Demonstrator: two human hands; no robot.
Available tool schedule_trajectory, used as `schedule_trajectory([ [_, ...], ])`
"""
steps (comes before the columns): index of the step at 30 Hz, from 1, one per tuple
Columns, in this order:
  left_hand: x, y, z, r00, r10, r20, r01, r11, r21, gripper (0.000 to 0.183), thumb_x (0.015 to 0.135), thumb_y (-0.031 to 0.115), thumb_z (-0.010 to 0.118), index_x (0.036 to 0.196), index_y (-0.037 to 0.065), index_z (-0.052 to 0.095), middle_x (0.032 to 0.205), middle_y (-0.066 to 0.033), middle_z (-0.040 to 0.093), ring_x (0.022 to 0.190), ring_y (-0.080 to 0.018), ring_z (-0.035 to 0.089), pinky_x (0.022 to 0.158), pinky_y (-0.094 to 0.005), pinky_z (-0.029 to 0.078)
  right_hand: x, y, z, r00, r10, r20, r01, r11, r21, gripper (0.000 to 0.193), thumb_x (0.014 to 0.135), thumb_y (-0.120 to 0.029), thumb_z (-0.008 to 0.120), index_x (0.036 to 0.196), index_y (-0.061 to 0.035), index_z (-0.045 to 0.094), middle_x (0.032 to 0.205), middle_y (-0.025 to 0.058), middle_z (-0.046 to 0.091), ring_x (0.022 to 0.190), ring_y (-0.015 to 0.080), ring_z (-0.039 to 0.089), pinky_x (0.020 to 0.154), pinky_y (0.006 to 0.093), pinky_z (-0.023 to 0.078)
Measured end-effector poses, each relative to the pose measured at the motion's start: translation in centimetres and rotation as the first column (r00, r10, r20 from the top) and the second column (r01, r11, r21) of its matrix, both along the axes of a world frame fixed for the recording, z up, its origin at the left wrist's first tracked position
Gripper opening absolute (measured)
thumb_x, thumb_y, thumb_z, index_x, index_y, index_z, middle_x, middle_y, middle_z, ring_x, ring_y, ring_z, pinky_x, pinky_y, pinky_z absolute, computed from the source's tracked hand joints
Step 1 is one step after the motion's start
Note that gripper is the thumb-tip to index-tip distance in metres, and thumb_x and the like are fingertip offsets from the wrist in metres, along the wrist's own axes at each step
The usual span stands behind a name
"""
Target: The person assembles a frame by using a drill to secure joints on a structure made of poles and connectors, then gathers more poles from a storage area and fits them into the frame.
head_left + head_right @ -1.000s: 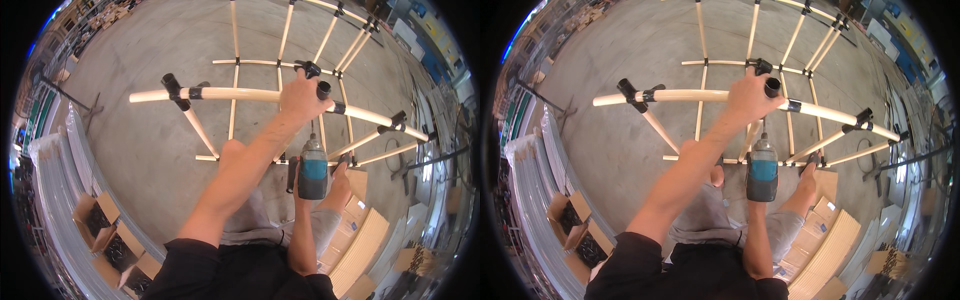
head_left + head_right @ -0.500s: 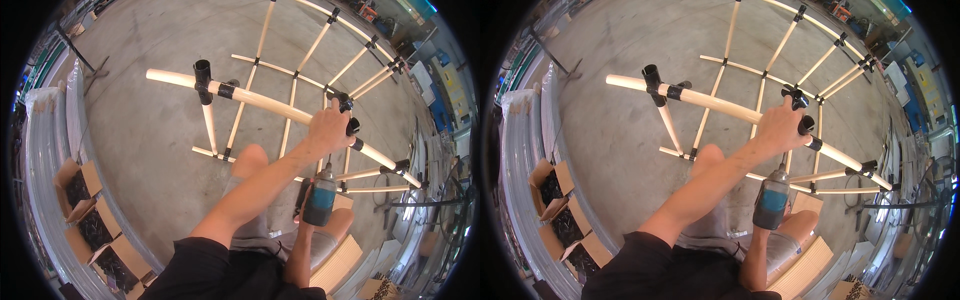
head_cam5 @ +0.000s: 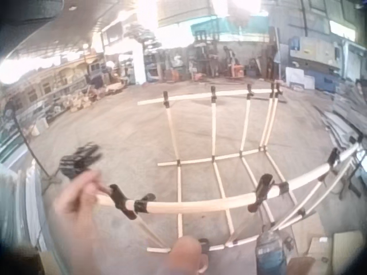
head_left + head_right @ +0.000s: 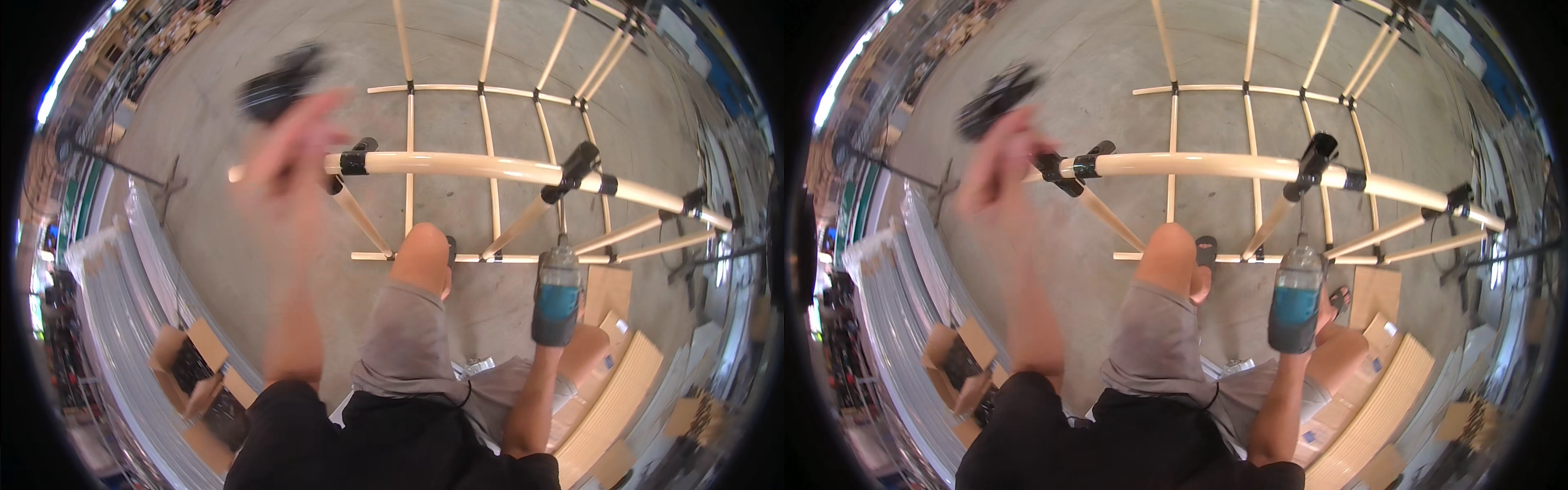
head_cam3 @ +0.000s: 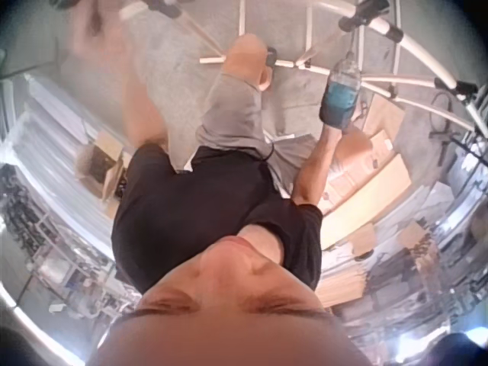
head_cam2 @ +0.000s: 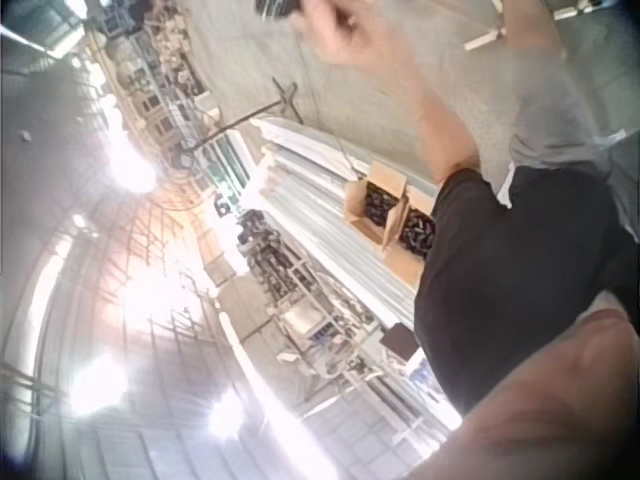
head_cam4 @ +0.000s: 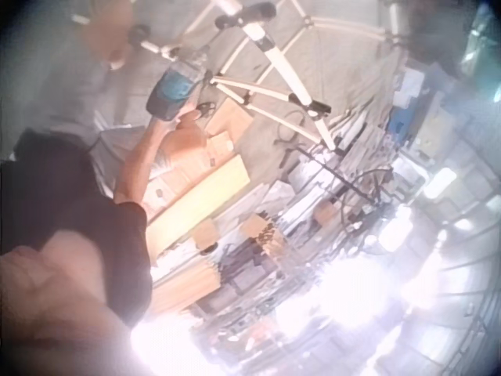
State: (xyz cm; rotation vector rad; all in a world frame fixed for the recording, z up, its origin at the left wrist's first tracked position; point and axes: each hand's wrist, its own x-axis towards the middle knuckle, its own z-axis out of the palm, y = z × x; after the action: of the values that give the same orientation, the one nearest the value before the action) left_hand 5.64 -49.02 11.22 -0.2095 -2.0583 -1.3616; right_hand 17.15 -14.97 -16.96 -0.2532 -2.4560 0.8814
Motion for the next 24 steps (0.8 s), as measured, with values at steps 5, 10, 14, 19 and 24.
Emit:
schedule_trajectory([
  [5, -3.8, -13.9, -2.4, 0.989, 0.148, 0.006, -0.132, 0.899, -0.418, 0.029, 0.097, 0.025, 0.058, 0.115, 0.004, 0.068, 0.099, -0.0069, 0.059, 0.082, -0.0184, 0.061, 0.077, -0.0329, 0.048, 2.8, -0.2, 2.5, 0.997, -0.073, -0.022, 0.068, 0.981, -0.179, 0.019, 0.089, -0.014, 0.056, 0.100, -0.0011, 0.064, 0.081, 0.0062, 0.063, 0.069, 0.0171, 0.060, 0.063, 0.0278, 0.049],
  [10, -5.4, -12.2, -4.6, 0.965, 0.147, 0.219, 0.042, 0.736, -0.676, 0.049, 0.085, 0.050, 0.067, 0.104, 0.005, 0.070, 0.103, -0.0120, 0.055, 0.083, -0.0296, 0.062, 0.075, -0.0385, 0.049, 10.2, -5.6, 5.6, 0.976, -0.197, -0.096, 0.153, 0.927, -0.342, 0.021, 0.085, -0.013, 0.060, 0.101, -0.0001, 0.063, 0.080, 0.0081, 0.063, 0.070, 0.0204, 0.061, 0.063, 0.0300, 0.049],
  [14, -7.3, -11.3, -5.9, 0.992, 0.028, 0.122, 0.074, 0.658, -0.750, 0.059, 0.074, 0.063, 0.071, 0.089, 0.006, 0.072, 0.100, -0.0117, 0.057, 0.083, -0.0313, 0.062, 0.071, -0.0401, 0.049, 12.0, -12.0, 7.1, 0.965, -0.194, -0.177, 0.117, 0.921, -0.370, 0.024, 0.081, -0.012, 0.063, 0.102, 0.0006, 0.063, 0.079, 0.0096, 0.063, 0.070, 0.0231, 0.062, 0.063, 0.0318, 0.050],
  [19, -7.9, -11.2, -6.4, 0.957, 0.078, 0.279, 0.154, 0.679, -0.718, 0.063, 0.076, 0.069, 0.064, 0.079, 0.007, 0.074, 0.095, -0.0086, 0.059, 0.082, -0.0286, 0.063, 0.072, -0.0388, 0.048, 9.0, -20.4, 9.1, 0.981, 0.032, -0.190, -0.079, 0.965, -0.249, 0.029, 0.077, -0.011, 0.067, 0.103, 0.0016, 0.062, 0.078, 0.0115, 0.063, 0.070, 0.0264, 0.063, 0.062, 0.0341, 0.050],
  [24, -8.3, -11.2, -6.4, 0.947, -0.011, 0.320, 0.234, 0.704, -0.670, 0.062, 0.080, 0.068, 0.060, 0.080, 0.007, 0.075, 0.094, -0.0102, 0.061, 0.082, -0.0299, 0.063, 0.074, -0.0382, 0.047, 3.1, -27.8, 10.6, 0.951, 0.179, -0.251, -0.225, 0.960, -0.165, 0.041, 0.070, -0.009, 0.065, 0.109, 0.0008, 0.060, 0.088, 0.0171, 0.062, 0.079, 0.0362, 0.064, 0.069, 0.0406, 0.051],
])
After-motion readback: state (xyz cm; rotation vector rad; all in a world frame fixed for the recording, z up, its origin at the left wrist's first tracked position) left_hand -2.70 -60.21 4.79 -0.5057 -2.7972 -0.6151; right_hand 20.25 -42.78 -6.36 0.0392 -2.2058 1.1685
